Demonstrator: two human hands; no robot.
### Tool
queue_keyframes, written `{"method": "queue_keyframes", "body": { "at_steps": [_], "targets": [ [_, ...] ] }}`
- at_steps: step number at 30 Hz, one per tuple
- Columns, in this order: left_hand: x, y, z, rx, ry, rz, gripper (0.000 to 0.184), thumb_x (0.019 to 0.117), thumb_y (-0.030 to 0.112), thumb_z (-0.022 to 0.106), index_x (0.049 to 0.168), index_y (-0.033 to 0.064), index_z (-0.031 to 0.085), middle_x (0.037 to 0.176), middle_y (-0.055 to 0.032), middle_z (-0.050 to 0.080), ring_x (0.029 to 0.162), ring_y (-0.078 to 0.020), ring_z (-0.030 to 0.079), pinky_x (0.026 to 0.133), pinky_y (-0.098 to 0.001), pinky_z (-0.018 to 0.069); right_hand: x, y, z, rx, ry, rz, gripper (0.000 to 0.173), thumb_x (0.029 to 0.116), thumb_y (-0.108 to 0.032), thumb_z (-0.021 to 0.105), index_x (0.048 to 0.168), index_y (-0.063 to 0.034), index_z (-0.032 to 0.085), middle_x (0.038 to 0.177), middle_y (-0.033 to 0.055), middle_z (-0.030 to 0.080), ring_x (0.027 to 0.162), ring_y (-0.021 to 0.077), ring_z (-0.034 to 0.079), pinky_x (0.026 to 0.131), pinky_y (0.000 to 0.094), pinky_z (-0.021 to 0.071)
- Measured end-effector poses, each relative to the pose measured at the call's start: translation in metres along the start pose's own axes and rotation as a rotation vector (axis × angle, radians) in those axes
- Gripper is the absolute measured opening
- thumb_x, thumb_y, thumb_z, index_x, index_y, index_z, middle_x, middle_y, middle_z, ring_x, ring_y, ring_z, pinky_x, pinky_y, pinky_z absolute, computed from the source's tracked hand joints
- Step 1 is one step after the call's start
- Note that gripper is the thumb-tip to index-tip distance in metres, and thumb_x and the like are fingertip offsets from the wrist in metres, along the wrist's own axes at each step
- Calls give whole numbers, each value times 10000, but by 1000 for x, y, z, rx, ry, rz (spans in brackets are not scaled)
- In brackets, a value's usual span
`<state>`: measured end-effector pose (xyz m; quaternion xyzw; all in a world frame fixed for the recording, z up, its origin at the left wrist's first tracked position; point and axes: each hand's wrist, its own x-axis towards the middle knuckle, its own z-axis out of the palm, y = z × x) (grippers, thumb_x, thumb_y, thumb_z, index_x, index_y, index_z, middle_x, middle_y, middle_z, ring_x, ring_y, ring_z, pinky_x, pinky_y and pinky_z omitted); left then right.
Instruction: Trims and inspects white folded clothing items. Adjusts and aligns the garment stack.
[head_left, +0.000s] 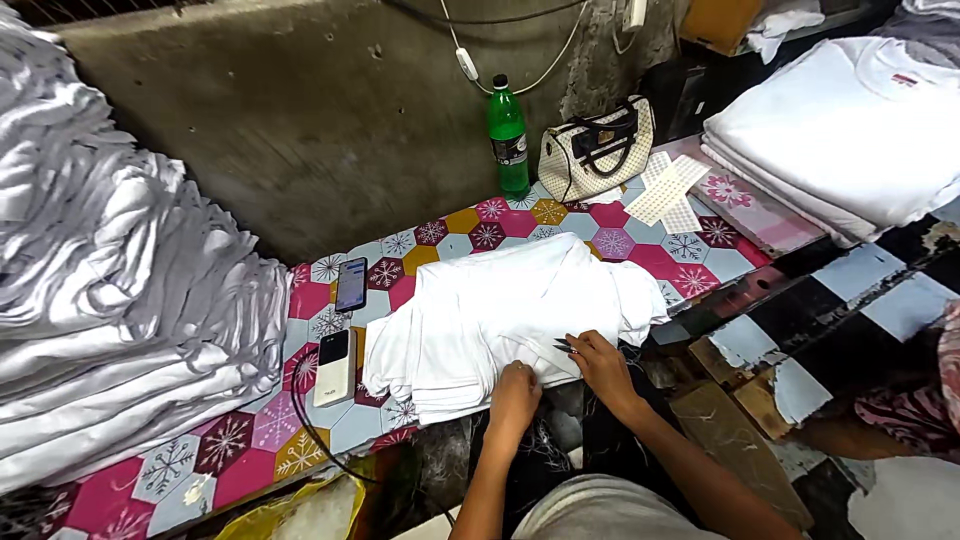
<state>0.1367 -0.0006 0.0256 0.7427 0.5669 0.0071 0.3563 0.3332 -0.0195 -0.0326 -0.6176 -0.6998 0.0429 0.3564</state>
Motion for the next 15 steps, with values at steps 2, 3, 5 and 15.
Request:
{"method": "queue_keyframes", "body": {
  "at_steps": [2,3,5,15],
  "targets": [
    [15,3,16,-81,311,80,239,986,105,623,1131,-64,711,1239,-242,659,1148,-370,655,1006,-477,528,0,-2,4,2,12,-19,262,877,-60,735,1133,-34,777,966,175,711,804,311,716,726,438,614],
    [27,1,26,-94,424,126,209,976,66,625,1100,-67,728,1235,-239,667,1157,-375,654,1001,-473,534,0,-4,5,1,14,-26,261,873,-59,733,1130,-36,777,965,172,711,798,307,716,721,435,614],
    [47,-11,47,-77,612,251,133,928,-2,652,968,-73,757,1139,-232,705,1088,-392,680,929,-481,569,1,-6,4,-1,7,-35,262,876,-59,732,1134,-35,775,981,175,713,800,310,720,720,444,617],
    [50,-32,63,-356,747,365,73,820,19,690,803,-51,692,1138,-223,700,1071,-326,687,920,-429,568,-11,-8,29,3,24,-116,229,897,-89,701,1110,-52,779,970,155,709,861,299,715,755,408,613]
  ]
}}
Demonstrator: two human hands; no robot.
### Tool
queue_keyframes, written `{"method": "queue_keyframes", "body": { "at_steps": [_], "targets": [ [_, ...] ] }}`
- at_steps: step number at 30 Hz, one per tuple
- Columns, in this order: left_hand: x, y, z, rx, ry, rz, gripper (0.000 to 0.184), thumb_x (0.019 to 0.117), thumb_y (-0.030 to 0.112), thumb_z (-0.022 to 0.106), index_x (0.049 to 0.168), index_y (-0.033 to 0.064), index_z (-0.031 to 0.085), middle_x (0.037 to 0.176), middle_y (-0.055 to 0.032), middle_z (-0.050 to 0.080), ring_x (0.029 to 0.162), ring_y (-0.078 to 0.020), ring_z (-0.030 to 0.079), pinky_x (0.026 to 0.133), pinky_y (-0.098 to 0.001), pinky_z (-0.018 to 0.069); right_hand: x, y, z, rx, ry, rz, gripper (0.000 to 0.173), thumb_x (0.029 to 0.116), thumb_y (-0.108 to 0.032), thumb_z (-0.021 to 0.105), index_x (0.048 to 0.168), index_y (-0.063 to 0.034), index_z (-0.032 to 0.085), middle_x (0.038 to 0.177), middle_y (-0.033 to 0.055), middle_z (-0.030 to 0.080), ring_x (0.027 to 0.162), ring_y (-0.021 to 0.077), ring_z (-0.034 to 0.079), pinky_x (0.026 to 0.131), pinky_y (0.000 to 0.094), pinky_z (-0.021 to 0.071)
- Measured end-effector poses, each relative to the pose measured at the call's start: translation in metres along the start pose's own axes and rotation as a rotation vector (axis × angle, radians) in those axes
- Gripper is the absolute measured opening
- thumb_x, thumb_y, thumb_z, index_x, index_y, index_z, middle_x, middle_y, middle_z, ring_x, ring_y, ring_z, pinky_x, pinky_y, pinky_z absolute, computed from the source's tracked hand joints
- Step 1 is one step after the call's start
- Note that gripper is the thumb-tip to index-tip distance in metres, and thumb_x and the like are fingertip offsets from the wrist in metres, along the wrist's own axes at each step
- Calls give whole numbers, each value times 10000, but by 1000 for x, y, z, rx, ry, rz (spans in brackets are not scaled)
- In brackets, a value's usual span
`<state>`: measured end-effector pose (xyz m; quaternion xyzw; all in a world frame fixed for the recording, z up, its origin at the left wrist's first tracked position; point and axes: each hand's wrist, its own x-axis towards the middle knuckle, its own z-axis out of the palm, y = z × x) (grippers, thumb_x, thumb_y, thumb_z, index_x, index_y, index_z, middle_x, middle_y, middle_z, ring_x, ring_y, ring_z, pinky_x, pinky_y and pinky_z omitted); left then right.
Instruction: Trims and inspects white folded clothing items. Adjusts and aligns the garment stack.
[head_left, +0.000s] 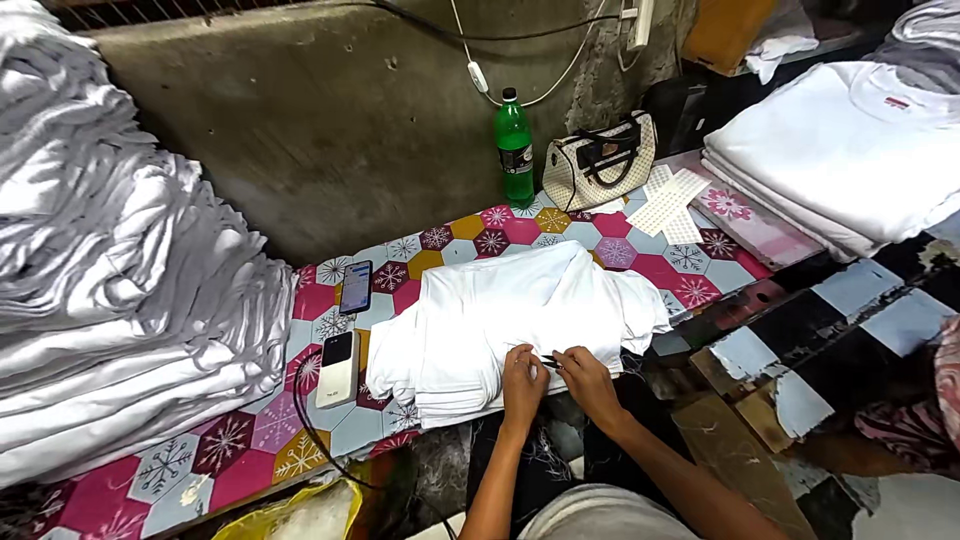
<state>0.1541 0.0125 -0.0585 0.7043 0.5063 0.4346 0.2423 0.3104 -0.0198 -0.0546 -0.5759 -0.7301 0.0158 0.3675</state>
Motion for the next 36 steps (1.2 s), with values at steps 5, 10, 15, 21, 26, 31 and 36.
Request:
{"method": "queue_keyframes", "body": {
  "at_steps": [5,10,15,21,26,31,36],
  "targets": [
    [-5,0,-1,-67,25,-55,58,799,1,694,796,-57,689,1144,-226,670,1034,-269,679,890,-361,571,1,-4,9,-10,27,-33,227,914,-103,677,1109,-48,779,925,138,701,829,280,704,743,382,606],
    [-5,0,-1,-83,23,-87,61,807,0,696,800,-61,699,1125,-230,666,1017,-273,675,894,-361,569,1,-3,14,-11,62,-62,216,919,-93,664,1089,-39,785,901,146,699,805,281,703,722,367,605],
    [-5,0,-1,-53,3,-98,71,820,2,692,802,-65,707,1113,-229,672,1013,-283,680,897,-372,571,0,0,19,-10,91,-99,205,919,-82,644,1054,-38,792,864,141,694,774,274,698,689,366,597],
    [0,45,-42,321,-633,-398,262,987,115,585,1133,-72,695,1322,-250,593,1248,-360,584,1079,-442,469,3,8,0,60,72,63,213,877,-62,703,1064,-5,788,888,171,698,792,301,705,724,420,608],
    [-11,35,-4,199,-180,-100,181,937,59,666,1016,-90,731,1167,-256,671,1118,-383,662,976,-450,552,-3,9,-8,95,61,131,189,859,-45,714,1024,-11,800,848,157,690,756,290,693,706,422,599],
    [-14,5,20,112,-33,17,70,860,-21,687,832,-79,716,1106,-257,671,1040,-363,680,911,-422,578,-15,14,-12,33,51,116,187,866,-73,709,1022,-25,802,827,148,680,728,288,686,658,417,591],
    [-15,4,10,-63,-53,-82,70,828,-2,699,807,-69,692,1129,-241,657,1033,-305,668,901,-382,567,-23,12,-6,29,12,47,245,867,-71,707,1097,-31,783,890,157,691,776,296,698,682,410,602]
  ]
}}
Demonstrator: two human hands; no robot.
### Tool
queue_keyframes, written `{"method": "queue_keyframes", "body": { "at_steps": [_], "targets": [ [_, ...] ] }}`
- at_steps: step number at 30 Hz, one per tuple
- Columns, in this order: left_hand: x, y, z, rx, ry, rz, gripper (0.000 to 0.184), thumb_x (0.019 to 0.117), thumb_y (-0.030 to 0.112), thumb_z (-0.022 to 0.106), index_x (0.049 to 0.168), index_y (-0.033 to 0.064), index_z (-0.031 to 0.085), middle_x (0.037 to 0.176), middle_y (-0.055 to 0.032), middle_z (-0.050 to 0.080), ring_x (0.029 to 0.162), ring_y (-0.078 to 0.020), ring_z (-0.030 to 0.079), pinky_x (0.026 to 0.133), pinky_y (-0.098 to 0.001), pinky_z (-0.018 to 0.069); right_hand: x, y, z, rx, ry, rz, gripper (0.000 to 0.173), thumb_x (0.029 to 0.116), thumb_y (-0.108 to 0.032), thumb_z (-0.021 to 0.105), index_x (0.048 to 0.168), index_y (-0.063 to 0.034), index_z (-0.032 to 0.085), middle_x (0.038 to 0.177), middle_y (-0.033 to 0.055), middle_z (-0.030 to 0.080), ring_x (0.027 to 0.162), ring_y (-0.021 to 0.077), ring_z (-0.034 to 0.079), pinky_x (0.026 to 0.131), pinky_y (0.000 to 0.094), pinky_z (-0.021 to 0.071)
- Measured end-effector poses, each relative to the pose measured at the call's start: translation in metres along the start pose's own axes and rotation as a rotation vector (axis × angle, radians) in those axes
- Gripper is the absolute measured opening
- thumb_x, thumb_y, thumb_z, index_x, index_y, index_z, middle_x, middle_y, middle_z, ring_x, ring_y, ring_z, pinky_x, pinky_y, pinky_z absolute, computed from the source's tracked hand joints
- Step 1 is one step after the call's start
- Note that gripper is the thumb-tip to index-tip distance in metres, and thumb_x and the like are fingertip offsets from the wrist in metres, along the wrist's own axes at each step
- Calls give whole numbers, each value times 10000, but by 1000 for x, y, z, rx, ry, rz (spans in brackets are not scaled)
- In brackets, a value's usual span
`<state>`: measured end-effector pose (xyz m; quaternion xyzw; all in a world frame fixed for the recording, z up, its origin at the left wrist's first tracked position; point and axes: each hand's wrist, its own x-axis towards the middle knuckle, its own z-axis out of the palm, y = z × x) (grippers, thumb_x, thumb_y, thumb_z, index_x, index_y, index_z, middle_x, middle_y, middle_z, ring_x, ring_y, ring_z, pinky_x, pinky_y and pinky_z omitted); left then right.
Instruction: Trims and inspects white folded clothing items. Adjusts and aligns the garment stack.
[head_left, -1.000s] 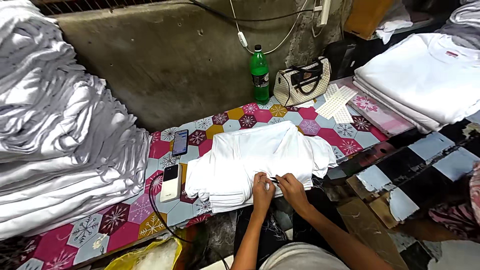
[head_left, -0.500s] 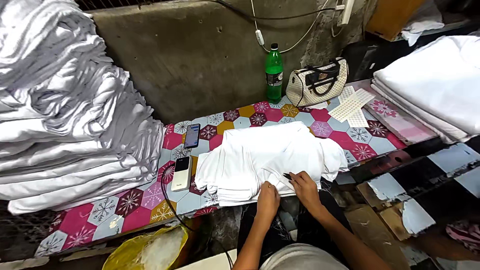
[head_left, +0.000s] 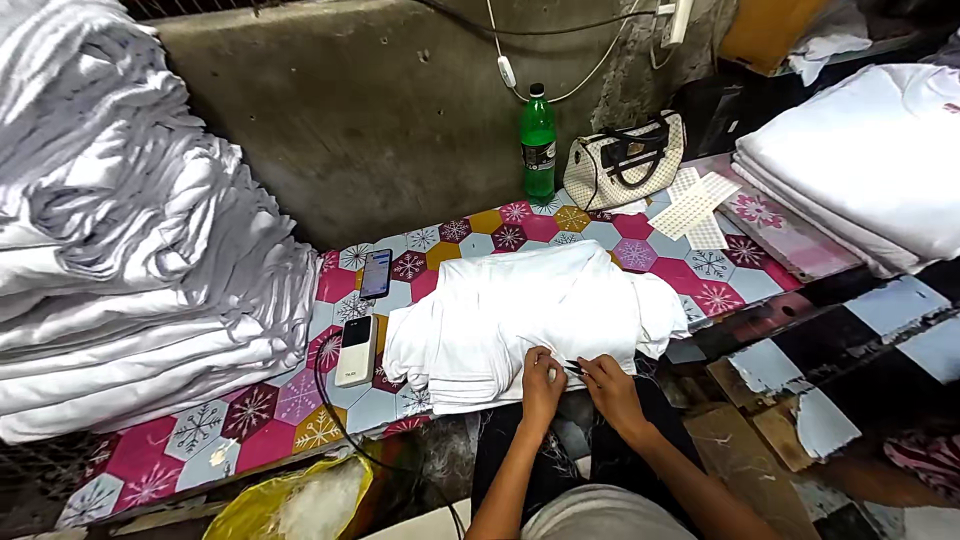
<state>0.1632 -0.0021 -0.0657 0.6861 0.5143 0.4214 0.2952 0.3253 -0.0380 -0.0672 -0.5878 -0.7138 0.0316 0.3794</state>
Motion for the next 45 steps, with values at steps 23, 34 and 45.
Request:
{"method": "queue_keyframes", "body": {
  "at_steps": [23,34,45],
  "targets": [
    [36,16,-14,360,-271,144,152,950,16,615,980,-8,762,1089,-237,669,1055,-395,653,913,-490,549,18,-2,-15,47,33,167,233,854,-46,737,1078,-8,787,898,174,691,790,298,693,731,432,601],
    [-9,-5,-55,372,-536,89,185,979,-6,551,1026,-64,719,1136,-236,666,1129,-387,639,1013,-469,513,4,7,-18,10,20,88,255,842,-69,746,1091,-38,793,912,155,704,807,298,703,725,435,603],
    [-2,0,-15,276,-46,41,146,939,39,655,949,-91,720,1112,-258,670,1041,-376,685,914,-451,580,15,-8,-4,-4,-15,-4,250,866,-59,712,1104,-41,786,921,148,708,831,297,708,747,417,608]
  ]
}}
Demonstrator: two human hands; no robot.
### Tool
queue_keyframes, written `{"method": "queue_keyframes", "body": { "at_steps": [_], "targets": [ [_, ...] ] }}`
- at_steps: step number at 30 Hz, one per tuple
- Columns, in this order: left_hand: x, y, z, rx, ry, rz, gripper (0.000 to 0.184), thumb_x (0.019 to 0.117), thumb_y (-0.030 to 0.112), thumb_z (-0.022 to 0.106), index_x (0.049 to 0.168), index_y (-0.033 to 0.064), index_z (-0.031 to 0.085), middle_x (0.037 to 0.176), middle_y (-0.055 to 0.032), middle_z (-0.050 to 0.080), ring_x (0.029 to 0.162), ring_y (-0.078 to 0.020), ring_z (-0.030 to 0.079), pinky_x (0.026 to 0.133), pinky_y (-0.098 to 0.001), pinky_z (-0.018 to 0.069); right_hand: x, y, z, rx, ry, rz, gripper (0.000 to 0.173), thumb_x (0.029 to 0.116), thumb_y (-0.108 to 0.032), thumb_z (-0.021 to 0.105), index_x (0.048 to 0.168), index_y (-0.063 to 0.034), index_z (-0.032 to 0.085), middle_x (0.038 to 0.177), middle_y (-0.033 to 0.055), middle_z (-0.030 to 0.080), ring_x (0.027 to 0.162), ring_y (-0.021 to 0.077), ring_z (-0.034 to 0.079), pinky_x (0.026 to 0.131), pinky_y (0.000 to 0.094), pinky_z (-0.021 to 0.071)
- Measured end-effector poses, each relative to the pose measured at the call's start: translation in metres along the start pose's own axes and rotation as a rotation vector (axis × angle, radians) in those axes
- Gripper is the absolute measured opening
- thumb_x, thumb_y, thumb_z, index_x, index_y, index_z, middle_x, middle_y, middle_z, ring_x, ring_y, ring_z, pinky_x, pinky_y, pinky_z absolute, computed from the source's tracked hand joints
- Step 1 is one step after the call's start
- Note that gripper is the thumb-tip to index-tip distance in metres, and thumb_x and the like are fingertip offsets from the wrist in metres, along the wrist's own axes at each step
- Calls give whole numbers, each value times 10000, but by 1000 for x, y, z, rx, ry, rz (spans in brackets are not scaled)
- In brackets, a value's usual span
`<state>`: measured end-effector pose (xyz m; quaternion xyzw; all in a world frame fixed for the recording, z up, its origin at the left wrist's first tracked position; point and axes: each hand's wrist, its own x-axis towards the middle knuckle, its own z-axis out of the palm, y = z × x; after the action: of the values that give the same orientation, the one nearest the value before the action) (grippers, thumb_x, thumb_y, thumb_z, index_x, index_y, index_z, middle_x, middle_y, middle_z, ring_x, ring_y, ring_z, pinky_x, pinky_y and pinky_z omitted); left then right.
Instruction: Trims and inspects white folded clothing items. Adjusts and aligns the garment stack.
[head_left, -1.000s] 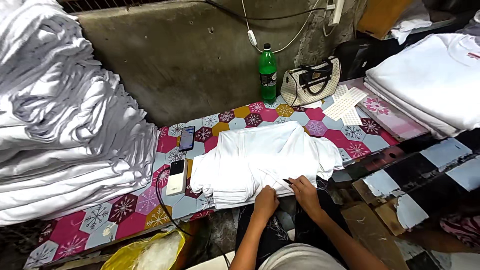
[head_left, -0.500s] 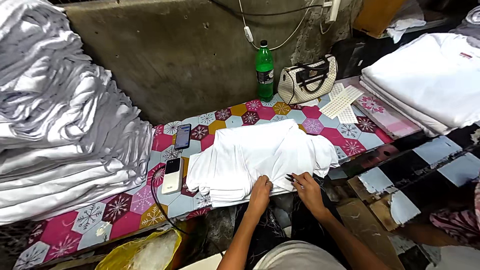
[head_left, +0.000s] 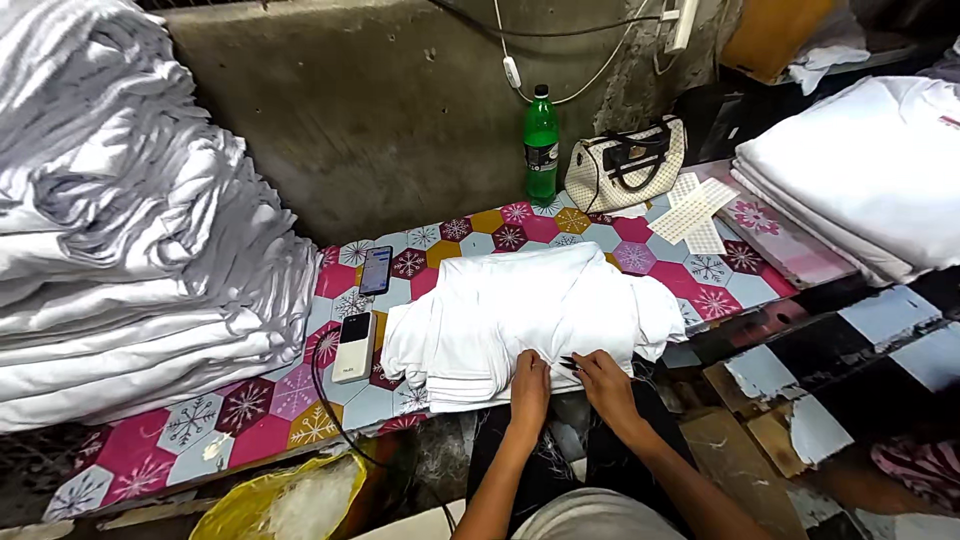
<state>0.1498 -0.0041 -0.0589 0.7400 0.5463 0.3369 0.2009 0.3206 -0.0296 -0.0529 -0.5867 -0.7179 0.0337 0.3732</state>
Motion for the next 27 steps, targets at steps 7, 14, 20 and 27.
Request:
{"method": "queue_keyframes", "body": {
  "at_steps": [7,14,20,27],
  "targets": [
    [-10,2,-19,-146,-99,-195,188,963,123,651,963,-32,756,891,-168,741,835,-287,728,841,-471,582,1,-6,17,-14,11,-113,219,897,-98,684,1083,-55,791,901,133,712,821,288,710,740,404,607],
    [-11,5,-21,-101,-136,-248,205,969,123,615,952,-39,739,845,-169,719,798,-289,709,801,-468,570,2,-2,25,-13,42,-106,184,913,-92,666,1035,-59,800,846,117,693,776,264,695,708,382,598],
    [5,-2,-3,69,-1,-43,186,946,107,682,1061,-29,735,1111,-222,683,946,-362,711,788,-486,600,4,-4,13,23,51,-3,230,872,-75,690,1074,-20,786,881,149,691,777,286,697,701,408,603],
    [3,11,-58,245,-798,-238,276,1031,173,558,1122,-41,708,1170,-256,683,1133,-428,650,975,-613,487,9,10,-2,77,-59,214,275,871,-41,739,1142,3,764,989,210,697,847,342,704,755,495,599]
  ]
}}
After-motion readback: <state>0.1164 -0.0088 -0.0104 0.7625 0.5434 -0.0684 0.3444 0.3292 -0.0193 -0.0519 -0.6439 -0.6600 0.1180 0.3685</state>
